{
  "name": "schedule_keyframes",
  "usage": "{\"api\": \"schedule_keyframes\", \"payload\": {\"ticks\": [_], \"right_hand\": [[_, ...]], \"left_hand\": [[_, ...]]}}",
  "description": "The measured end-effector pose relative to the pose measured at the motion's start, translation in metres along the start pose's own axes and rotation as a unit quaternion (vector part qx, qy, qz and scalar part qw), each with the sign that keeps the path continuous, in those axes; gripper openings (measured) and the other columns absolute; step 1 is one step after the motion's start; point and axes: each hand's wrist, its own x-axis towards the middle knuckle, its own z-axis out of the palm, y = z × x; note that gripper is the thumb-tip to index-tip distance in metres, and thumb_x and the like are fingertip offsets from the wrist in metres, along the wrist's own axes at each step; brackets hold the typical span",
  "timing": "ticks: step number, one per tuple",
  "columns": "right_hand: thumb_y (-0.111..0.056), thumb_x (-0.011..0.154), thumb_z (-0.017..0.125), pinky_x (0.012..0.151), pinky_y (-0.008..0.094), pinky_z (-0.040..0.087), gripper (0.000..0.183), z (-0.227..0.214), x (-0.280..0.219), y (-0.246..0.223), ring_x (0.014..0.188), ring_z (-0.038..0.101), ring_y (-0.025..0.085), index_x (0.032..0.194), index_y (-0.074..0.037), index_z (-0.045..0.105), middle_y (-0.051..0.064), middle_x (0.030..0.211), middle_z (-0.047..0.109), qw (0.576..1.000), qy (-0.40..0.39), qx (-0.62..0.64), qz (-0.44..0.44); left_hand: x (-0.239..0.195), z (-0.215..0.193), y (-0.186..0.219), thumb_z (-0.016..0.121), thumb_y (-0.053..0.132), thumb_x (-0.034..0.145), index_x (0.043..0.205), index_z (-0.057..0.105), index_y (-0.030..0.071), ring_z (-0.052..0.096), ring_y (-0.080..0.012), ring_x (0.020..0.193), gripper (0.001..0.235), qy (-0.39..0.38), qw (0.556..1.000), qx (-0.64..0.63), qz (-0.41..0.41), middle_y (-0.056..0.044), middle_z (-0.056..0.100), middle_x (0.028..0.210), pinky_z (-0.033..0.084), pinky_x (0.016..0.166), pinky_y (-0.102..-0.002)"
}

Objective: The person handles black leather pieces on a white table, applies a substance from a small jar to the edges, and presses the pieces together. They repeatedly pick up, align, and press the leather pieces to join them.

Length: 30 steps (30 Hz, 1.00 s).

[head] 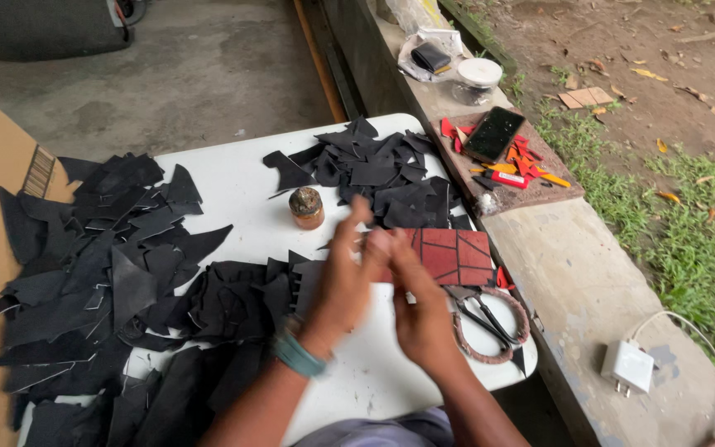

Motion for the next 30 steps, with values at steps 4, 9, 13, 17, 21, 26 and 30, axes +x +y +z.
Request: {"api": "schedule_keyframes", "payload": {"ticks": [4, 9, 13, 17, 21, 26, 30], "right_hand": [[0.005, 0.079, 0.055, 0.114, 0.046, 0.044, 0.062, -0.001, -0.017, -0.035, 0.141, 0.05, 0.05, 0.141, 0.005, 0.051, 0.032, 0.153, 0.05, 0.992, -0.051, -0.101, -0.055], [-0.019, 0.093, 0.062, 0.125, 0.045, 0.026, 0.07, -0.012, -0.034, -0.066, 0.157, 0.03, 0.044, 0.154, 0.003, 0.037, 0.029, 0.166, 0.033, 0.993, -0.115, 0.033, -0.022], [-0.064, 0.105, 0.038, 0.132, 0.046, 0.012, 0.09, -0.011, -0.025, -0.065, 0.168, 0.006, 0.042, 0.166, 0.002, 0.024, 0.025, 0.178, 0.012, 0.986, -0.148, 0.08, -0.019], [-0.081, 0.099, 0.02, 0.13, 0.045, 0.014, 0.106, -0.006, -0.003, -0.055, 0.165, 0.01, 0.04, 0.165, 0.002, 0.012, 0.024, 0.176, 0.012, 0.987, -0.128, 0.09, 0.03], [-0.082, 0.098, 0.018, 0.129, 0.044, 0.015, 0.107, 0.005, 0.005, -0.051, 0.164, 0.014, 0.039, 0.165, 0.001, 0.006, 0.023, 0.176, 0.013, 0.985, -0.121, 0.113, 0.045], [-0.083, 0.098, 0.024, 0.131, 0.052, 0.007, 0.107, 0.013, -0.027, -0.05, 0.166, 0.005, 0.039, 0.16, 0.004, 0.029, 0.021, 0.178, 0.007, 0.965, -0.137, 0.213, 0.064], [-0.081, 0.101, 0.023, 0.133, 0.059, -0.003, 0.103, 0.03, -0.04, -0.036, 0.166, -0.018, 0.037, 0.152, 0.005, 0.05, 0.015, 0.178, -0.019, 0.912, -0.15, 0.382, 0.018]], "left_hand": [[-0.029, 0.031, 0.026, 0.041, 0.045, 0.106, 0.161, 0.028, -0.003, 0.054, -0.0327, 0.136, 0.074, -0.01, 1.0, 0.006, -0.027, -0.025, 0.052, 0.151, 0.043, 0.11, -0.04], [-0.003, 0.024, 0.027, 0.037, 0.045, 0.108, 0.161, 0.025, -0.002, 0.046, -0.0307, 0.146, 0.072, -0.011, 0.96, -0.257, -0.108, -0.024, 0.047, 0.155, 0.035, 0.121, -0.04], [-0.012, 0.031, 0.026, 0.036, 0.05, 0.107, 0.161, 0.024, -0.001, 0.041, -0.0327, 0.148, 0.075, 0.029, 0.936, -0.334, -0.104, -0.025, 0.044, 0.156, 0.033, 0.124, -0.043], [-0.042, 0.04, 0.026, 0.039, 0.059, 0.107, 0.168, -0.001, 0.007, 0.036, -0.036, 0.15, 0.09, 0.043, 0.98, -0.192, 0.038, -0.026, 0.032, 0.165, 0.027, 0.127, -0.046], [-0.034, 0.03, 0.027, 0.035, 0.067, 0.102, 0.167, 0.0, 0.011, 0.024, -0.0343, 0.158, 0.093, 0.04, 0.992, -0.117, 0.004, -0.026, 0.024, 0.169, 0.022, 0.127, -0.048], [0.021, 0.005, 0.034, 0.032, 0.071, 0.1, 0.167, -0.003, 0.018, 0.017, -0.0261, 0.159, 0.092, 0.047, 0.956, -0.277, -0.087, -0.022, 0.016, 0.171, 0.022, 0.127, -0.049], [0.031, 0.002, 0.038, 0.033, 0.071, 0.097, 0.17, 0.004, 0.023, 0.035, -0.0275, 0.148, 0.092, 0.038, 0.821, -0.562, -0.086, -0.027, 0.031, 0.161, 0.028, 0.125, -0.054]]}}
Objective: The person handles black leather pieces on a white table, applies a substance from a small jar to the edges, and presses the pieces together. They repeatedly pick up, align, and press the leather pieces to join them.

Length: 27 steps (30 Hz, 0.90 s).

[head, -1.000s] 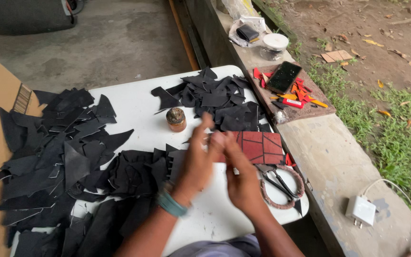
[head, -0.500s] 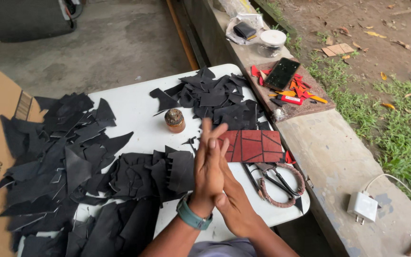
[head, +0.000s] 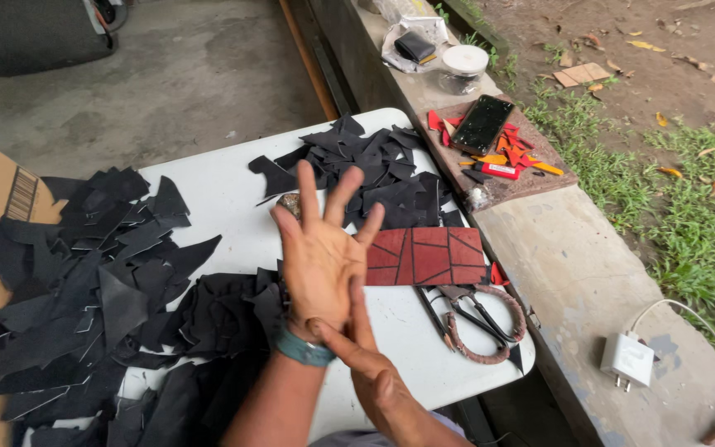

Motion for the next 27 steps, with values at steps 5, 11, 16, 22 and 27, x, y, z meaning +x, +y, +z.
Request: {"api": "schedule_keyframes", "payload": {"ticks": [5, 11, 16, 22, 27], "right_hand": [[-0.081, 0.101, 0.019, 0.134, 0.054, -0.005, 0.103, -0.009, 0.004, -0.003, 0.168, -0.018, 0.035, 0.158, 0.003, 0.039, 0.016, 0.178, -0.02, 0.998, 0.01, -0.059, -0.012], [-0.063, 0.105, 0.02, 0.124, 0.049, 0.024, 0.086, -0.024, 0.031, -0.025, 0.156, 0.026, 0.043, 0.164, -0.001, 0.028, 0.031, 0.17, 0.027, 0.985, 0.125, -0.042, 0.109], [-0.025, 0.104, 0.052, 0.122, 0.048, 0.022, 0.063, -0.005, 0.007, -0.053, 0.154, 0.025, 0.047, 0.156, 0.006, 0.037, 0.032, 0.164, 0.033, 0.876, 0.003, -0.481, 0.016], [-0.015, 0.102, 0.073, 0.1, 0.034, 0.045, 0.007, 0.026, -0.007, -0.065, 0.114, 0.053, 0.022, 0.101, -0.016, 0.08, 0.006, 0.109, 0.055, 0.875, 0.058, -0.462, -0.133], [-0.007, 0.104, 0.058, 0.103, 0.035, 0.045, 0.011, 0.028, 0.011, -0.063, 0.114, 0.057, 0.027, 0.1, -0.006, 0.068, 0.012, 0.119, 0.056, 0.911, 0.118, -0.38, -0.112]], "left_hand": [[-0.034, 0.001, -0.017, 0.033, 0.076, 0.099, 0.172, 0.003, 0.025, 0.043, -0.0418, 0.129, 0.094, -0.03, 0.999, -0.032, 0.006, -0.028, 0.037, 0.158, 0.029, 0.115, -0.048], [-0.067, 0.016, -0.028, 0.026, 0.067, 0.112, 0.167, 0.004, 0.004, 0.02, -0.0403, 0.164, 0.086, -0.046, 0.885, 0.442, 0.14, -0.026, 0.02, 0.174, 0.014, 0.134, -0.047], [-0.036, -0.005, 0.011, 0.021, 0.056, 0.113, 0.168, 0.01, 0.005, 0.016, -0.034, 0.165, 0.075, -0.02, 0.822, 0.554, 0.129, -0.022, 0.02, 0.175, 0.015, 0.134, -0.046], [-0.076, 0.027, 0.006, 0.021, 0.062, 0.108, 0.169, 0.002, 0.006, 0.011, -0.0284, 0.165, 0.085, -0.103, 0.975, 0.198, -0.01, -0.021, 0.012, 0.176, 0.009, 0.133, -0.048], [-0.093, 0.04, 0.041, 0.02, 0.068, 0.107, 0.172, -0.002, 0.015, 0.025, -0.0325, 0.16, 0.087, -0.089, 0.987, 0.113, 0.077, -0.022, 0.02, 0.177, 0.008, 0.138, -0.048]]}}
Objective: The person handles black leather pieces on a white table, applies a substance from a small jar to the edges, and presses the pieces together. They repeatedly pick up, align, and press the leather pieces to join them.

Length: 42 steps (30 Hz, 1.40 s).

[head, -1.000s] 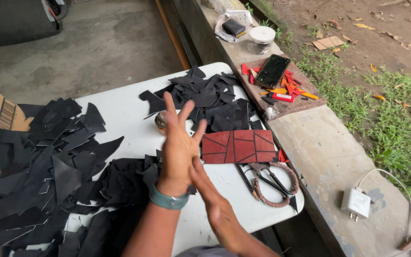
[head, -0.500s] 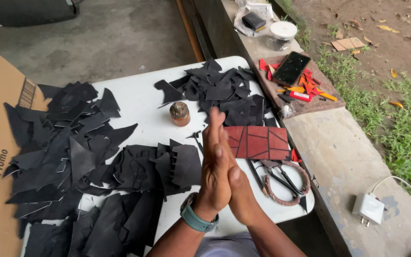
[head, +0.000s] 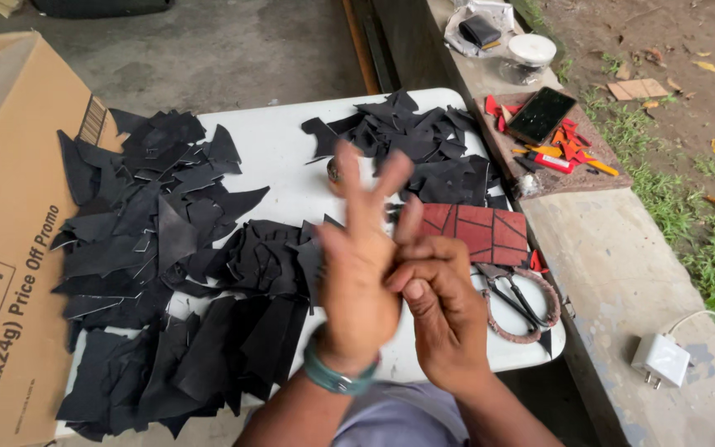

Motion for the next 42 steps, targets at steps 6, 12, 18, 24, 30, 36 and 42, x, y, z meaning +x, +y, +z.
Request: {"api": "schedule_keyframes", "payload": {"ticks": [6, 12, 18, 24, 30, 36, 42], "right_hand": [[0.0, 0.097, 0.063, 0.094, 0.032, 0.055, 0.013, 0.019, 0.021, -0.004, 0.109, 0.067, 0.028, 0.109, -0.004, 0.066, 0.013, 0.121, 0.065, 0.997, 0.007, -0.058, -0.042], [0.013, 0.081, 0.056, 0.103, 0.041, 0.054, 0.052, 0.018, 0.007, -0.004, 0.128, 0.062, 0.037, 0.131, 0.002, 0.062, 0.021, 0.144, 0.058, 0.959, -0.136, -0.232, -0.086], [-0.005, 0.084, 0.064, 0.117, 0.05, 0.035, 0.062, 0.012, 0.03, 0.011, 0.142, 0.045, 0.039, 0.143, 0.004, 0.048, 0.022, 0.149, 0.051, 0.932, -0.18, -0.303, -0.087], [-0.038, 0.095, 0.059, 0.128, 0.052, 0.011, 0.079, 0.009, -0.004, -0.015, 0.163, 0.009, 0.042, 0.16, -0.001, 0.033, 0.024, 0.174, 0.019, 0.966, -0.249, 0.03, 0.069], [-0.074, 0.1, 0.024, 0.128, 0.056, 0.001, 0.093, 0.016, 0.015, 0.008, 0.164, -0.003, 0.043, 0.161, -0.005, 0.028, 0.021, 0.175, 0.007, 0.977, -0.201, 0.022, 0.073], [-0.068, 0.107, 0.024, 0.132, 0.059, 0.008, 0.088, 0.023, 0.027, 0.004, 0.167, 0.004, 0.045, 0.164, -0.002, 0.02, 0.023, 0.177, 0.014, 0.977, -0.207, 0.027, 0.035], [-0.021, 0.083, 0.061, 0.12, 0.067, 0.011, 0.064, 0.027, -0.003, 0.003, 0.154, 0.011, 0.052, 0.144, -0.011, 0.045, 0.022, 0.164, 0.027, 0.902, -0.215, -0.366, -0.081]], "left_hand": [[-0.004, -0.006, -0.007, 0.022, 0.065, 0.113, 0.172, 0.008, 0.012, 0.026, -0.0296, 0.165, 0.08, 0.076, 0.967, 0.232, 0.067, -0.022, 0.023, 0.177, 0.017, 0.138, -0.045], [0.011, -0.056, -0.02, 0.023, 0.051, 0.11, 0.167, 0.007, 0.009, 0.034, -0.0348, 0.155, 0.074, 0.161, 0.941, 0.295, 0.034, -0.025, 0.025, 0.17, 0.027, 0.126, -0.042], [-0.015, -0.035, -0.046, 0.016, 0.06, 0.113, 0.169, 0.012, 0.011, 0.034, -0.0342, 0.155, 0.075, 0.133, 0.884, 0.447, 0.04, -0.024, 0.025, 0.172, 0.029, 0.128, -0.042], [0.02, -0.066, -0.018, 0.023, 0.072, 0.103, 0.17, -0.004, 0.025, 0.034, -0.0352, 0.148, 0.086, 0.037, 0.996, -0.084, 0.003, -0.022, 0.018, 0.17, 0.03, 0.123, -0.046], [-0.012, -0.046, -0.039, 0.028, 0.074, 0.105, 0.172, -0.002, 0.015, 0.023, -0.036, 0.163, 0.093, 0.038, 0.994, 0.09, 0.041, -0.026, 0.021, 0.174, 0.023, 0.135, -0.053], [-0.003, -0.049, -0.027, 0.026, 0.068, 0.112, 0.168, 0.003, 0.013, 0.008, -0.0299, 0.168, 0.082, 0.033, 0.907, 0.394, 0.147, -0.017, -0.001, 0.177, 0.017, 0.14, -0.046], [0.014, -0.055, 0.006, 0.019, 0.072, 0.103, 0.168, -0.002, 0.009, 0.045, -0.0326, 0.138, 0.093, 0.092, 0.883, 0.459, -0.019, -0.024, 0.017, 0.165, 0.042, 0.116, -0.043]]}}
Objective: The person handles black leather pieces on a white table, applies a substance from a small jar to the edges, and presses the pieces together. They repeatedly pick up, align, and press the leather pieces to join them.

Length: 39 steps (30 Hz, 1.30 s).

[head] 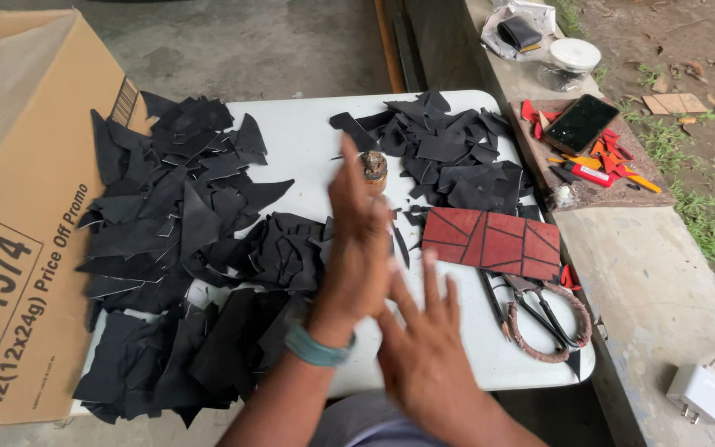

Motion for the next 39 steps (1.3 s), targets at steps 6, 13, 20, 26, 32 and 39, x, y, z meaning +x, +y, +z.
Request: {"api": "schedule_keyframes", "payload": {"ticks": [6, 13, 20, 26, 32, 39], "right_hand": [[-0.018, 0.08, 0.065, 0.125, 0.061, 0.012, 0.075, 0.007, 0.019, 0.034, 0.159, 0.011, 0.047, 0.15, 0.0, 0.046, 0.023, 0.165, 0.03, 0.995, 0.028, 0.094, 0.015], [-0.066, 0.102, 0.048, 0.13, 0.054, 0.002, 0.09, -0.004, -0.016, 0.015, 0.167, -0.011, 0.037, 0.164, -0.002, 0.033, 0.018, 0.179, -0.012, 0.849, -0.025, 0.526, 0.041], [-0.075, 0.103, 0.032, 0.132, 0.052, -0.003, 0.092, 0.007, 0.006, 0.014, 0.168, -0.013, 0.033, 0.159, -0.002, 0.036, 0.015, 0.18, -0.014, 0.753, -0.014, 0.654, 0.061], [-0.077, 0.101, 0.01, 0.131, 0.056, -0.006, 0.096, -0.018, -0.002, -0.003, 0.165, -0.007, 0.042, 0.163, -0.004, 0.024, 0.022, 0.176, 0.004, 0.935, -0.034, 0.351, 0.032], [-0.078, 0.1, 0.005, 0.133, 0.056, -0.002, 0.102, -0.034, 0.02, 0.017, 0.167, -0.003, 0.044, 0.165, -0.001, 0.017, 0.022, 0.178, 0.008, 0.935, 0.037, 0.349, 0.055], [-0.078, 0.101, 0.022, 0.132, 0.057, 0.006, 0.098, 0.002, -0.025, 0.03, 0.16, 0.022, 0.043, 0.152, 0.003, 0.04, 0.024, 0.165, 0.034, 0.914, 0.005, 0.406, -0.014]], "left_hand": [[-0.012, 0.026, -0.016, 0.027, 0.076, 0.102, 0.168, 0.003, 0.011, 0.044, -0.0359, 0.138, 0.096, 0.014, 0.998, -0.05, 0.021, -0.026, 0.025, 0.165, 0.045, 0.112, -0.046], [-0.001, 0.02, -0.01, 0.031, 0.089, 0.089, 0.173, 0.001, 0.019, 0.028, -0.0357, 0.156, 0.114, -0.11, 0.796, -0.594, -0.032, -0.024, 0.038, 0.162, 0.017, 0.133, -0.05], [-0.013, 0.013, -0.001, 0.03, 0.089, 0.084, 0.172, -0.008, 0.024, 0.025, -0.0292, 0.164, 0.116, -0.074, 0.865, -0.496, 0.028, -0.021, 0.031, 0.17, 0.011, 0.137, -0.058], [-0.006, 0.01, 0.017, 0.021, 0.089, 0.093, 0.171, -0.009, 0.018, 0.018, -0.0312, 0.166, 0.109, -0.063, 0.914, -0.398, 0.043, -0.019, 0.022, 0.176, 0.01, 0.139, -0.051], [-0.058, 0.048, -0.001, 0.03, 0.069, 0.112, 0.17, -0.004, 0.016, 0.004, -0.0329, 0.17, 0.086, -0.069, 0.975, -0.183, 0.104, -0.017, -0.006, 0.183, 0.014, 0.139, -0.05], [-0.003, 0.023, -0.012, 0.024, 0.074, 0.103, 0.168, 0.004, 0.017, 0.01, -0.0285, 0.166, 0.089, -0.037, 0.952, -0.304, 0.003, -0.014, 0.003, 0.18, 0.014, 0.132, -0.06]]}}
